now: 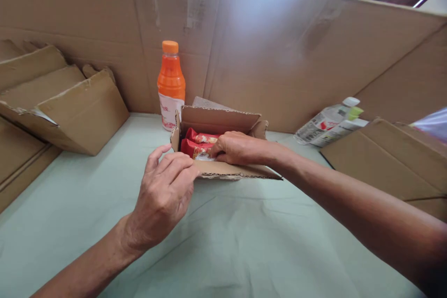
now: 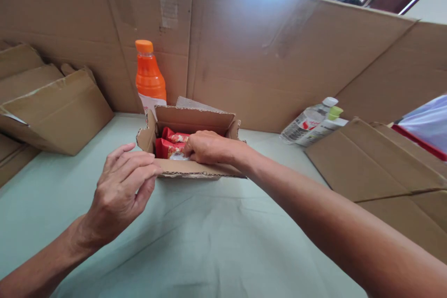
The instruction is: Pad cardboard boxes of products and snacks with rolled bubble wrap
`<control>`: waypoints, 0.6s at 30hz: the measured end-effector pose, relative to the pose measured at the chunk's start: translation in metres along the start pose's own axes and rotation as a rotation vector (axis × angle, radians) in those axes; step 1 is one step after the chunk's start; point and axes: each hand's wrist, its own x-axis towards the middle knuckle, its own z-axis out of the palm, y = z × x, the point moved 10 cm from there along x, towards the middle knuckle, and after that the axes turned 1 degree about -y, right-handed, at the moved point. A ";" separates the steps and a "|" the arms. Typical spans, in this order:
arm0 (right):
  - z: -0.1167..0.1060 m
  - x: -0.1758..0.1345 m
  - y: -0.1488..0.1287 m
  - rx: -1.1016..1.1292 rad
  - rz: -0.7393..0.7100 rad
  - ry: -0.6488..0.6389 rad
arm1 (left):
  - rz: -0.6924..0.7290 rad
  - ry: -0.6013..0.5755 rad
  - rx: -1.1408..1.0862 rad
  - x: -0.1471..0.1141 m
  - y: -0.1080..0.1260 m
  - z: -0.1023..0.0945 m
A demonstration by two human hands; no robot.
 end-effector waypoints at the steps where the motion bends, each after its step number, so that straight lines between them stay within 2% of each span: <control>1: -0.006 -0.005 0.002 0.019 0.012 0.012 | -0.013 0.025 -0.008 0.000 -0.002 -0.003; 2: -0.016 -0.014 0.003 0.027 0.023 0.066 | -0.038 0.065 -0.016 -0.001 -0.006 -0.007; 3: -0.030 -0.028 0.004 0.024 0.043 0.176 | -0.079 0.111 -0.024 -0.004 -0.012 -0.013; 4: -0.047 -0.050 0.006 0.010 0.084 0.344 | -0.138 0.152 -0.034 -0.009 -0.021 -0.019; 6: -0.074 -0.116 0.018 -0.026 0.253 0.777 | -0.318 0.167 -0.087 -0.024 -0.046 -0.021; 7: -0.076 -0.156 0.026 -0.027 0.373 0.998 | -0.433 0.137 -0.142 -0.035 -0.061 -0.016; 8: -0.067 -0.193 0.035 -0.003 0.501 1.168 | -0.552 0.094 -0.214 -0.047 -0.076 -0.007; 9: -0.050 -0.218 0.045 0.066 0.584 1.280 | -0.664 0.047 -0.296 -0.060 -0.089 0.004; 10: -0.027 -0.229 0.058 0.190 0.626 1.311 | -0.760 0.005 -0.381 -0.071 -0.098 0.017; 11: -0.002 -0.223 0.070 0.311 0.641 1.240 | -0.836 -0.031 -0.463 -0.079 -0.104 0.030; 14: 0.062 -0.163 0.088 0.627 0.547 0.965 | -0.946 -0.096 -0.721 -0.081 -0.107 0.073; 16: 0.079 -0.133 0.090 0.766 0.484 0.939 | -0.967 -0.096 -0.842 -0.072 -0.099 0.096; 18: 0.084 -0.131 0.093 0.837 0.487 0.991 | -0.969 -0.076 -0.876 -0.065 -0.085 0.111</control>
